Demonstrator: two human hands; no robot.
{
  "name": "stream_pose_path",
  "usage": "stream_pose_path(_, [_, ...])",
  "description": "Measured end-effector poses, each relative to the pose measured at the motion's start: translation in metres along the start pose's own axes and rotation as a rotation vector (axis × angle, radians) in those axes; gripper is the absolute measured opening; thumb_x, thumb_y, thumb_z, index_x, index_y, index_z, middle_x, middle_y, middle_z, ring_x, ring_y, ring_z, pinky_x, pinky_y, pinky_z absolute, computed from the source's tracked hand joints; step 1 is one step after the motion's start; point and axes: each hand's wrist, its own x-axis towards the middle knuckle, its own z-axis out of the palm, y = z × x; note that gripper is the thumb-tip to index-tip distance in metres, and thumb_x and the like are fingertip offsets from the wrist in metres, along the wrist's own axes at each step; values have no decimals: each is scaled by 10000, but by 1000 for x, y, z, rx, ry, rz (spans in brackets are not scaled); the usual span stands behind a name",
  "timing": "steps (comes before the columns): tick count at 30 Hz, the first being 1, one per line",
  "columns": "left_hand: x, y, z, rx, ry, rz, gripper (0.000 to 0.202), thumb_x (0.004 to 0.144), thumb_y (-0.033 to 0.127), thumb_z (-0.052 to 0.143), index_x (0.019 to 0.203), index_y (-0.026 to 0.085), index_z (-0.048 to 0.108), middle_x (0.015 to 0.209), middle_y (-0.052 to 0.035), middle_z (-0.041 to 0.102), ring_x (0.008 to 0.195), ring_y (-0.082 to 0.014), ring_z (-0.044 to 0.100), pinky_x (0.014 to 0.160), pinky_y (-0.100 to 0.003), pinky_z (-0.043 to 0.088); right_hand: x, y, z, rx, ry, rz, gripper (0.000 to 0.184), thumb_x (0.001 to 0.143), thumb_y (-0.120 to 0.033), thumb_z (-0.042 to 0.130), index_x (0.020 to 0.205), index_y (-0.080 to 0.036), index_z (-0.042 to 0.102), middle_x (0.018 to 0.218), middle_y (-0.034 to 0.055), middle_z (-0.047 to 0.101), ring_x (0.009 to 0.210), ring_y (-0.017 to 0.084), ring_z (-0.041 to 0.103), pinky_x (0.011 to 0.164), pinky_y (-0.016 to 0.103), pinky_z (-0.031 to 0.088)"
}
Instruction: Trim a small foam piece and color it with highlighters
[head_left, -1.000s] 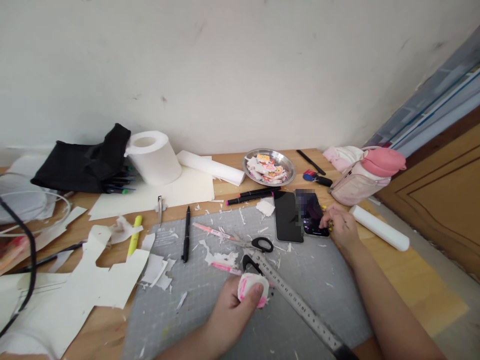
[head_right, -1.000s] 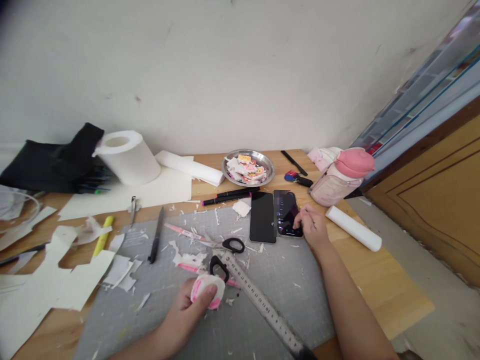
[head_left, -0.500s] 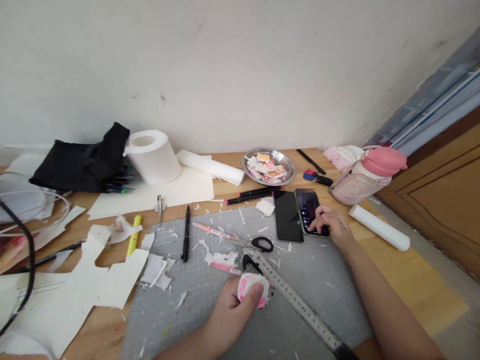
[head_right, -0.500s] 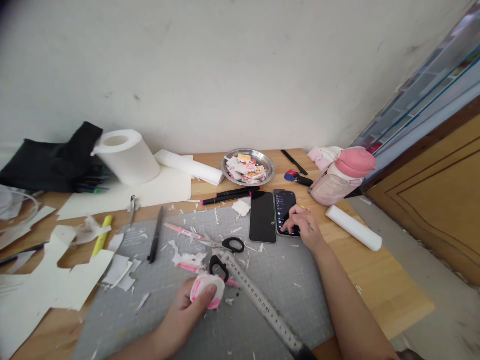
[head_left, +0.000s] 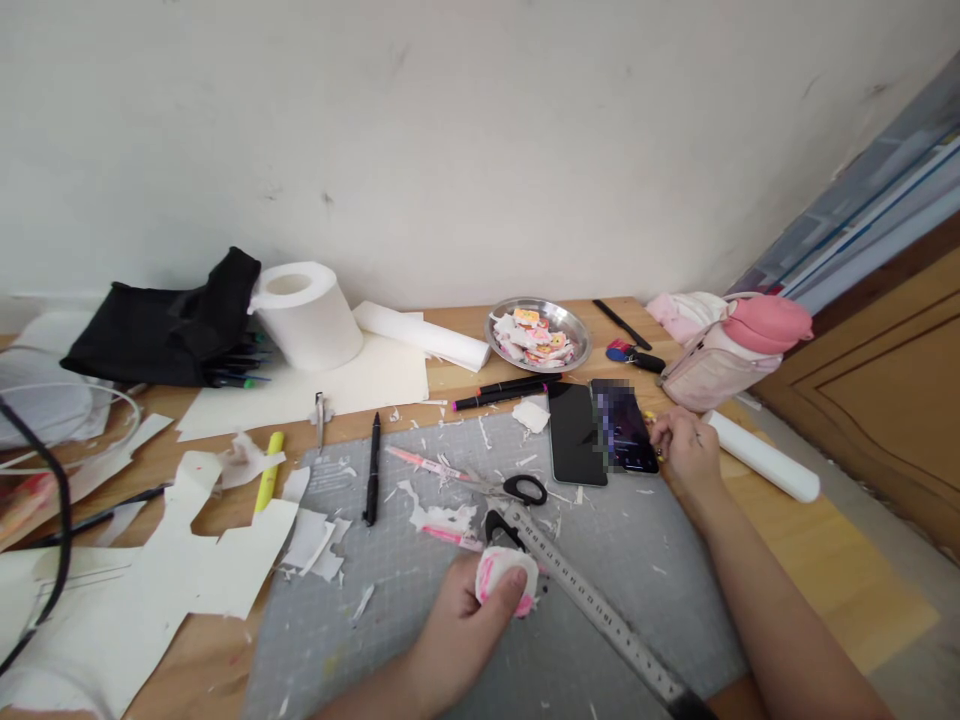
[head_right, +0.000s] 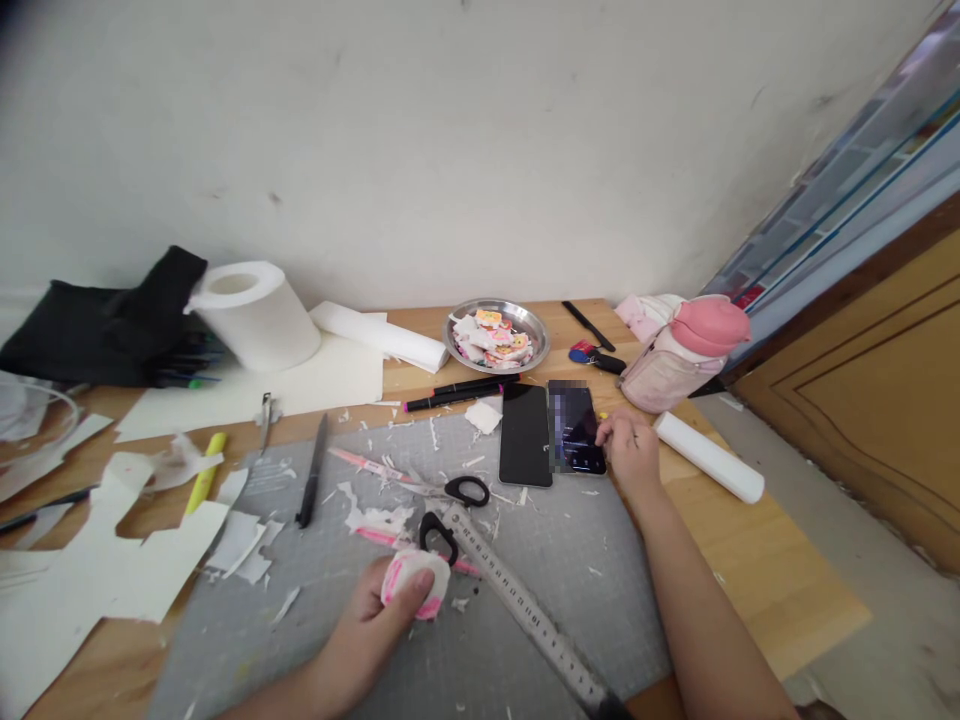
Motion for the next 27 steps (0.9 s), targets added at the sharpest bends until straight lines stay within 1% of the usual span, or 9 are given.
stream_pose_path(2, [0,-1,0,-3,-4,1,586,771,721,413,549,180,375,549,33,323,539,-103,290,515,-216,279,-1,0,-1,0,0,7,393,780,-281,313,438,-217,495,429,5,507,408,127,456,468,275,372])
stream_pose_path(4, [0,-1,0,-10,-7,-5,581,772,716,417,553,180,373,555,32,324,543,-104,290,518,-217,280,-1,-2,-2,-9,-14,6,384,771,-277,315,457,-213,526,480,22,563,463,140,509,506,281,404])
stream_pose_path(6, [-1,-2,0,-15,-10,-10,580,769,718,420,552,183,365,559,32,317,547,-105,288,520,-218,280,-1,-3,-2,-29,-34,1,399,779,-280,323,455,-212,546,528,40,612,563,164,569,611,303,447])
stream_pose_path(8, [-2,-3,1,-16,-13,-14,581,770,719,415,553,183,361,561,31,315,550,-106,289,522,-220,278,1,-4,-1,-54,-46,3,424,805,-300,328,470,-212,573,565,52,648,641,187,600,704,329,460])
stream_pose_path(11, [-1,-3,1,-7,-22,-10,578,779,712,407,554,183,358,566,29,315,554,-107,290,524,-221,271,4,-4,0,-80,-17,-1,449,852,-356,310,594,-197,641,735,78,711,790,213,633,826,364,453])
stream_pose_path(13, [-1,-3,1,-5,-25,-4,577,780,709,411,548,184,348,565,30,310,553,-107,288,523,-222,270,6,-4,0,-82,4,-17,472,874,-382,280,682,-189,665,869,91,721,918,215,629,911,369,426])
stream_pose_path(14, [0,-3,1,-6,-24,0,579,778,709,412,544,185,344,563,30,307,552,-106,287,522,-222,270,6,-3,-1,-82,4,-22,483,881,-391,270,697,-189,669,890,90,721,939,212,628,930,368,418])
stream_pose_path(19, [0,0,0,-8,-11,-5,584,769,717,417,540,183,355,554,32,310,545,-105,286,517,-221,275,7,1,-2,-119,-24,-16,493,880,-432,303,629,-207,663,771,77,722,835,215,642,891,392,441])
stream_pose_path(27, [-1,-1,2,-10,-13,-2,586,764,720,422,539,184,350,555,34,298,544,-103,279,511,-219,270,7,1,2,-142,-1,-87,554,886,-518,239,725,-201,663,854,91,721,898,211,634,917,372,432])
